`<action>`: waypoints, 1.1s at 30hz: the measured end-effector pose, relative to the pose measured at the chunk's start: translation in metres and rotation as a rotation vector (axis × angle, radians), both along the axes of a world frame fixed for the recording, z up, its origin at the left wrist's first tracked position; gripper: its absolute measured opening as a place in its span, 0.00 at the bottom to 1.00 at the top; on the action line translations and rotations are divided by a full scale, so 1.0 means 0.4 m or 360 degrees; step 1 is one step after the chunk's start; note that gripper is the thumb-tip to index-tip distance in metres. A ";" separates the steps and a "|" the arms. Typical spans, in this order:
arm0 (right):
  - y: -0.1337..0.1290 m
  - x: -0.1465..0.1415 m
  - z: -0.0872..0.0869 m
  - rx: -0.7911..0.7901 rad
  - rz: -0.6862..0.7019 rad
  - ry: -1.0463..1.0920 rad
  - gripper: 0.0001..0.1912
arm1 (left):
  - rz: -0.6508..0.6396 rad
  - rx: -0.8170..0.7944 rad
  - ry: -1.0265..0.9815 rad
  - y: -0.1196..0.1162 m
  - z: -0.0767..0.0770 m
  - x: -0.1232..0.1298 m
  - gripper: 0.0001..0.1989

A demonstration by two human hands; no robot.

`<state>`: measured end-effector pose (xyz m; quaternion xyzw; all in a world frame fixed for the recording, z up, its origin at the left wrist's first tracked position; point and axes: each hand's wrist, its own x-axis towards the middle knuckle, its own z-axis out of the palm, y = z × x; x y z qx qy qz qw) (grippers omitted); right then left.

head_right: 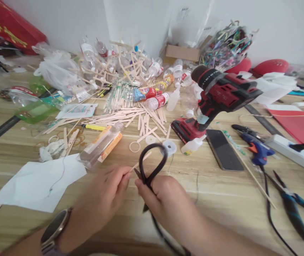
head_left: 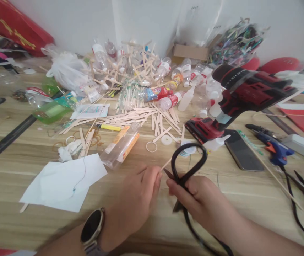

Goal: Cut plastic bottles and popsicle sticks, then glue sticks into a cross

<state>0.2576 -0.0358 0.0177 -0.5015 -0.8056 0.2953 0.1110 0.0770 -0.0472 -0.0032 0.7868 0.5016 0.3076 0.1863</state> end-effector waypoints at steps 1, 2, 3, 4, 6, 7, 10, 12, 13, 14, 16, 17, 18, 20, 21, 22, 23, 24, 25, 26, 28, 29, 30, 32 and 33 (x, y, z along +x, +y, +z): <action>0.005 0.009 0.003 0.0351 0.0147 -0.0163 0.20 | -0.0009 -0.0144 -0.0076 0.001 0.005 -0.001 0.13; 0.011 0.018 0.005 0.0662 0.0271 -0.0307 0.18 | -0.0016 -0.0296 -0.0127 0.002 0.009 -0.002 0.13; 0.015 0.025 0.006 0.0922 0.0359 -0.0432 0.16 | -0.0014 -0.0424 -0.0158 0.003 0.013 -0.003 0.12; 0.019 0.029 0.006 0.1132 0.0419 -0.0535 0.16 | -0.0010 -0.0519 -0.0167 0.003 0.015 -0.004 0.12; 0.024 0.031 0.003 0.1404 0.0501 -0.0659 0.18 | 0.0000 -0.0545 -0.0148 0.001 0.015 -0.005 0.11; 0.025 0.028 0.000 0.1391 0.0498 -0.0637 0.18 | 0.0003 -0.0479 -0.0130 0.000 0.012 -0.005 0.11; 0.024 0.013 -0.007 0.0992 0.0360 -0.0362 0.21 | 0.0009 -0.0124 -0.0023 -0.005 -0.004 -0.003 0.12; 0.022 0.000 -0.004 0.0461 0.0162 -0.0069 0.23 | 0.0004 0.0074 0.0079 -0.006 -0.013 -0.003 0.13; 0.020 -0.006 0.000 0.0164 0.0050 0.0079 0.23 | -0.0004 0.0150 0.0122 -0.007 -0.017 -0.004 0.13; 0.018 -0.011 0.006 -0.0127 -0.0056 0.0206 0.23 | -0.0013 0.0218 0.0155 -0.007 -0.018 -0.004 0.13; 0.015 -0.019 0.016 -0.0639 -0.0265 0.0381 0.22 | -0.0027 0.0289 0.0246 -0.006 -0.019 -0.005 0.13; 0.013 -0.023 0.021 -0.0857 -0.0372 0.0442 0.22 | -0.0016 0.0307 0.0305 -0.006 -0.018 -0.005 0.13; 0.011 -0.026 0.023 -0.1035 -0.0469 0.0504 0.23 | 0.0002 0.0319 0.0363 -0.006 -0.017 -0.005 0.14; 0.007 -0.030 0.026 -0.1254 -0.0594 0.0609 0.24 | 0.0041 0.0371 0.0419 -0.004 -0.019 -0.003 0.16; 0.005 -0.030 0.026 -0.1280 -0.0623 0.0636 0.25 | 0.0061 0.0399 0.0408 -0.002 -0.021 -0.003 0.16; 0.002 -0.030 0.026 -0.1263 -0.0623 0.0640 0.25 | 0.0075 0.0420 0.0372 0.000 -0.023 -0.003 0.16; -0.002 -0.028 0.027 -0.1204 -0.0594 0.0615 0.25 | 0.0084 0.0407 0.0325 0.004 -0.025 -0.004 0.17; -0.005 -0.024 0.027 -0.1080 -0.0530 0.0566 0.24 | 0.0102 0.0369 0.0261 0.010 -0.027 -0.006 0.18; -0.009 -0.019 0.028 -0.0872 -0.0428 0.0503 0.23 | 0.0136 0.0284 0.0183 0.016 -0.026 -0.010 0.18; -0.012 -0.012 0.028 -0.0572 -0.0299 0.0434 0.22 | 0.0174 0.0169 0.0092 0.023 -0.024 -0.014 0.18; -0.016 0.006 0.028 0.0217 -0.0011 0.0297 0.21 | 0.0266 -0.0113 -0.0123 0.037 -0.012 -0.024 0.16; -0.016 0.016 0.027 0.0595 0.0116 0.0216 0.21 | 0.0288 -0.0246 -0.0218 0.043 -0.005 -0.027 0.14; -0.015 0.025 0.027 0.0888 0.0218 0.0119 0.21 | 0.0286 -0.0372 -0.0290 0.046 0.003 -0.029 0.13; -0.008 0.042 0.028 0.1180 0.0331 -0.0114 0.22 | 0.0232 -0.0522 -0.0384 0.047 0.016 -0.028 0.12; -0.003 0.048 0.031 0.1234 0.0369 -0.0233 0.23 | 0.0194 -0.0558 -0.0420 0.044 0.021 -0.026 0.13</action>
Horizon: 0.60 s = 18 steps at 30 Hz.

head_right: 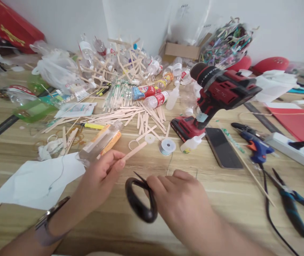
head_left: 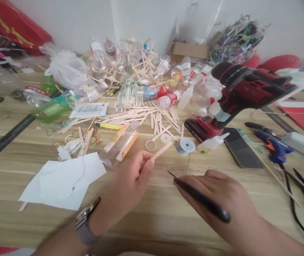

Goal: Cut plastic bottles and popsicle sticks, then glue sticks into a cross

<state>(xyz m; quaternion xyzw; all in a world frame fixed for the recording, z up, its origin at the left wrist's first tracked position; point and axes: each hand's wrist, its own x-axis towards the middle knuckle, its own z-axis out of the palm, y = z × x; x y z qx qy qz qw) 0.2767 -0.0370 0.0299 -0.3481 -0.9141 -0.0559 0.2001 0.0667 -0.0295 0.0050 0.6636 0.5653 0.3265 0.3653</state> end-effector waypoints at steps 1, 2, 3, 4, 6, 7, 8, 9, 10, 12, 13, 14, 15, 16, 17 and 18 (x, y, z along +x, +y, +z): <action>0.005 0.004 0.003 0.0049 -0.0012 -0.0106 0.23 | -0.0033 -0.0017 -0.0037 -0.004 0.002 0.003 0.13; 0.010 0.006 0.007 0.0111 -0.0019 -0.0183 0.22 | -0.0063 -0.0031 -0.0067 -0.008 0.003 0.007 0.13; 0.015 0.007 0.012 0.0177 -0.0021 -0.0246 0.22 | -0.0088 -0.0050 -0.0089 -0.012 0.003 0.010 0.14; 0.019 0.006 0.016 0.0233 -0.0010 -0.0301 0.21 | -0.0106 -0.0074 -0.0104 -0.015 0.001 0.012 0.14; 0.024 0.004 0.023 0.0310 0.0005 -0.0383 0.19 | -0.0123 -0.0115 -0.0116 -0.021 -0.002 0.014 0.15; 0.026 0.003 0.025 0.0333 0.0015 -0.0416 0.18 | -0.0128 -0.0138 -0.0118 -0.023 -0.004 0.014 0.16; 0.027 0.002 0.026 0.0351 0.0022 -0.0441 0.18 | -0.0132 -0.0160 -0.0121 -0.025 -0.006 0.013 0.16; 0.029 0.001 0.027 0.0363 0.0027 -0.0459 0.17 | -0.0136 -0.0181 -0.0123 -0.026 -0.006 0.013 0.17; 0.030 0.000 0.026 0.0377 0.0029 -0.0466 0.18 | -0.0143 -0.0203 -0.0124 -0.027 -0.007 0.012 0.17; 0.034 -0.001 0.025 0.0386 0.0034 -0.0483 0.19 | -0.0141 -0.0236 -0.0113 -0.027 -0.006 0.011 0.18; 0.037 -0.002 0.024 0.0388 0.0034 -0.0489 0.19 | -0.0134 -0.0240 -0.0104 -0.027 -0.005 0.011 0.18; 0.039 -0.003 0.023 0.0382 0.0034 -0.0497 0.20 | -0.0127 -0.0239 -0.0092 -0.027 -0.004 0.011 0.18; 0.041 -0.004 0.023 0.0373 0.0034 -0.0503 0.20 | -0.0121 -0.0231 -0.0079 -0.027 -0.003 0.011 0.18; 0.043 -0.004 0.022 0.0366 0.0031 -0.0505 0.20 | -0.0118 -0.0221 -0.0066 -0.028 -0.002 0.012 0.18; 0.044 -0.005 0.021 0.0358 0.0033 -0.0507 0.20 | -0.0117 -0.0210 -0.0054 -0.028 -0.001 0.012 0.17; 0.045 -0.004 0.020 0.0352 0.0036 -0.0507 0.19 | -0.0123 -0.0201 -0.0043 -0.028 -0.001 0.012 0.16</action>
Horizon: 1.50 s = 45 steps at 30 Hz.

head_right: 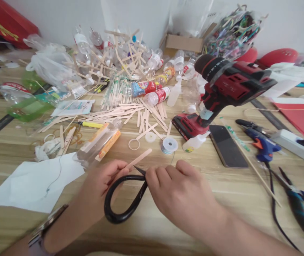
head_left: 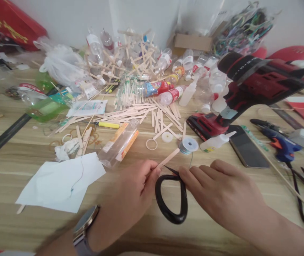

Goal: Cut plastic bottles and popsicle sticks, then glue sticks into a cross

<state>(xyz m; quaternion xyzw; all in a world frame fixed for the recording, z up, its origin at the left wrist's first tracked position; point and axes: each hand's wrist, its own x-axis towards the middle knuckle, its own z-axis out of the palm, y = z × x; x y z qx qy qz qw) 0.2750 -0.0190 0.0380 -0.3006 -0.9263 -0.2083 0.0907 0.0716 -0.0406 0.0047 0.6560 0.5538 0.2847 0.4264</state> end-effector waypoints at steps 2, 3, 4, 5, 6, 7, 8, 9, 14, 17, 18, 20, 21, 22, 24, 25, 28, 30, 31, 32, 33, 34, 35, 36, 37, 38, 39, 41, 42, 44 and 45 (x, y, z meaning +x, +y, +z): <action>0.000 0.001 -0.002 -0.0011 0.0005 -0.0001 0.18 | -0.0010 0.0010 0.0017 0.000 -0.001 0.001 0.14; -0.001 0.002 -0.004 -0.0012 0.0006 -0.0001 0.18 | -0.0015 0.0017 0.0020 0.001 -0.002 0.002 0.13; -0.001 0.002 -0.005 -0.0016 0.0006 -0.0001 0.17 | -0.0018 0.0025 0.0021 0.001 -0.004 0.003 0.12; -0.002 0.002 -0.006 -0.0016 0.0003 0.0001 0.17 | -0.0017 0.0041 0.0022 0.002 -0.005 0.003 0.12; -0.003 0.001 -0.006 -0.0012 -0.0001 0.0003 0.16 | -0.0014 0.0063 0.0027 0.002 -0.006 0.004 0.11; -0.003 -0.001 -0.006 -0.0009 -0.0003 0.0001 0.16 | -0.0013 0.0088 0.0038 0.001 -0.007 0.005 0.11; -0.003 -0.003 -0.007 -0.0005 -0.0011 0.0000 0.16 | -0.0014 0.0118 0.0056 0.000 -0.009 0.005 0.11; -0.002 -0.005 -0.007 -0.0003 -0.0018 -0.0001 0.16 | -0.0019 0.0154 0.0081 -0.002 -0.010 0.005 0.11; 0.005 -0.007 -0.025 -0.0196 -0.0013 0.0094 0.20 | -0.0109 0.0601 0.0316 -0.011 -0.024 0.007 0.11; 0.004 -0.007 -0.048 -0.0410 -0.0058 0.0283 0.24 | -0.0169 0.0966 0.0594 -0.011 -0.035 0.012 0.14; 0.001 -0.008 -0.054 -0.0540 -0.0112 0.0378 0.25 | -0.0168 0.1073 0.0679 -0.011 -0.038 0.014 0.14; -0.006 -0.014 -0.059 -0.0934 -0.0274 0.0622 0.27 | -0.0162 0.1245 0.0793 -0.009 -0.041 0.016 0.13; -0.011 -0.019 -0.059 -0.1176 -0.0360 0.0753 0.27 | -0.0168 0.1308 0.0828 -0.009 -0.041 0.016 0.12; -0.016 -0.025 -0.056 -0.1432 -0.0446 0.0871 0.26 | -0.0176 0.1364 0.0851 -0.008 -0.039 0.015 0.11; -0.028 -0.035 -0.049 -0.1940 -0.0662 0.1065 0.23 | -0.0182 0.1462 0.0895 -0.008 -0.035 0.013 0.10; -0.034 -0.040 -0.045 -0.2153 -0.0789 0.1140 0.23 | -0.0169 0.1518 0.0924 -0.007 -0.033 0.012 0.09; -0.050 -0.044 -0.036 -0.2379 -0.0954 0.1271 0.23 | -0.0124 0.1637 0.0974 -0.002 -0.032 0.009 0.09; -0.060 -0.039 -0.033 -0.2043 -0.0751 0.1252 0.22 | -0.0058 0.1501 0.0883 0.006 -0.033 0.005 0.09; -0.065 -0.035 -0.033 -0.1769 -0.0570 0.1191 0.21 | 0.0009 0.1329 0.0788 0.012 -0.033 0.002 0.10; -0.069 -0.030 -0.035 -0.1479 -0.0374 0.1095 0.20 | 0.0092 0.1116 0.0666 0.018 -0.033 -0.001 0.11; -0.072 -0.024 -0.038 -0.1205 -0.0200 0.0987 0.20 | 0.0172 0.0870 0.0534 0.024 -0.031 -0.005 0.11; -0.074 -0.019 -0.042 -0.0981 -0.0072 0.0891 0.20 | 0.0244 0.0654 0.0403 0.029 -0.028 -0.008 0.12; -0.075 -0.014 -0.046 -0.0824 -0.0004 0.0827 0.20 | 0.0264 0.0497 0.0285 0.033 -0.025 -0.011 0.11; -0.075 -0.010 -0.051 -0.0722 0.0012 0.0793 0.21 | 0.0260 0.0405 0.0195 0.035 -0.021 -0.012 0.11; -0.074 -0.007 -0.055 -0.0663 -0.0010 0.0768 0.22 | 0.0237 0.0352 0.0123 0.034 -0.017 -0.011 0.11; -0.071 -0.004 -0.058 -0.0623 -0.0047 0.0739 0.22 | 0.0197 0.0318 0.0069 0.033 -0.014 -0.009 0.11; -0.068 -0.002 -0.059 -0.0583 -0.0074 0.0696 0.22 | 0.0162 0.0301 0.0029 0.029 -0.011 -0.006 0.11; -0.060 0.001 -0.056 -0.0496 -0.0098 0.0585 0.20 | 0.0098 0.0276 -0.0035 0.020 -0.008 0.000 0.11; -0.055 0.001 -0.052 -0.0449 -0.0104 0.0550 0.20 | 0.0080 0.0261 -0.0062 0.016 -0.007 0.003 0.11; -0.047 -0.002 -0.046 -0.0351 -0.0084 0.0506 0.23 | 0.0057 0.0223 -0.0111 0.008 -0.007 0.006 0.11; -0.043 -0.004 -0.043 -0.0301 -0.0062 0.0475 0.24 | 0.0043 0.0195 -0.0130 0.006 -0.008 0.006 0.11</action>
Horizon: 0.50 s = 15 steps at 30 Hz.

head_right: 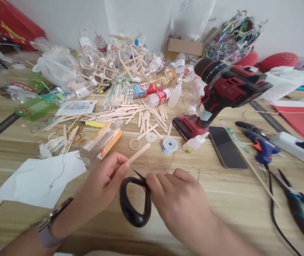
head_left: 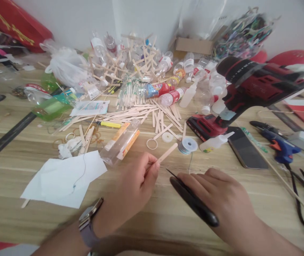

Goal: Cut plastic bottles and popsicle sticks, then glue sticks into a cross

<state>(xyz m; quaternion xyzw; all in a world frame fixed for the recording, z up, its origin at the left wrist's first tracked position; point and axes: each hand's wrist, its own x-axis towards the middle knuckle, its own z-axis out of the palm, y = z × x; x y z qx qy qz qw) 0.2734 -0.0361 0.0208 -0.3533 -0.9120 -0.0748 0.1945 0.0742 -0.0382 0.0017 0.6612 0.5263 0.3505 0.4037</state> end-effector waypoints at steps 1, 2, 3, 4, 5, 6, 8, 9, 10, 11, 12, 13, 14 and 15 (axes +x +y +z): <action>0.004 -0.003 0.002 0.0058 0.0012 -0.0036 0.24 | -0.0011 -0.0030 -0.0012 -0.001 -0.001 0.000 0.11; 0.008 -0.005 0.004 0.0110 0.0017 -0.0081 0.23 | -0.0019 -0.0054 -0.0019 -0.002 -0.001 0.000 0.11; 0.012 -0.008 0.005 0.0158 0.0012 -0.0126 0.21 | -0.0025 -0.0077 -0.0018 -0.002 -0.002 0.000 0.11; 0.015 -0.010 0.007 0.0196 -0.0003 -0.0164 0.20 | -0.0029 -0.0094 -0.0016 -0.002 -0.004 0.000 0.11; 0.018 -0.011 0.008 0.0216 -0.0013 -0.0196 0.20 | -0.0032 -0.0104 -0.0017 -0.002 -0.005 0.000 0.11; 0.020 -0.012 0.009 0.0222 -0.0016 -0.0223 0.20 | -0.0038 -0.0112 -0.0019 -0.002 -0.007 0.000 0.11; 0.022 -0.011 0.010 0.0213 -0.0007 -0.0265 0.20 | -0.0047 -0.0117 -0.0020 -0.003 -0.010 -0.001 0.11; 0.023 -0.010 0.010 0.0214 -0.0004 -0.0276 0.20 | -0.0048 -0.0114 -0.0017 -0.004 -0.012 -0.001 0.11; 0.023 -0.008 0.010 0.0219 -0.0004 -0.0283 0.19 | -0.0049 -0.0111 -0.0008 -0.005 -0.013 -0.001 0.11; 0.024 -0.007 0.010 0.0229 -0.0008 -0.0288 0.19 | -0.0050 -0.0109 0.0010 -0.007 -0.013 -0.001 0.10; 0.024 -0.006 0.009 0.0240 -0.0009 -0.0296 0.18 | -0.0048 -0.0102 0.0033 -0.008 -0.013 -0.001 0.10; 0.025 -0.006 0.009 0.0244 -0.0008 -0.0309 0.18 | -0.0048 -0.0088 0.0059 -0.010 -0.012 -0.001 0.10; 0.025 -0.006 0.009 0.0242 -0.0008 -0.0323 0.17 | -0.0045 -0.0067 0.0090 -0.011 -0.010 -0.001 0.09; 0.026 -0.006 0.010 0.0236 -0.0008 -0.0336 0.17 | -0.0041 -0.0027 0.0130 -0.013 -0.007 0.000 0.08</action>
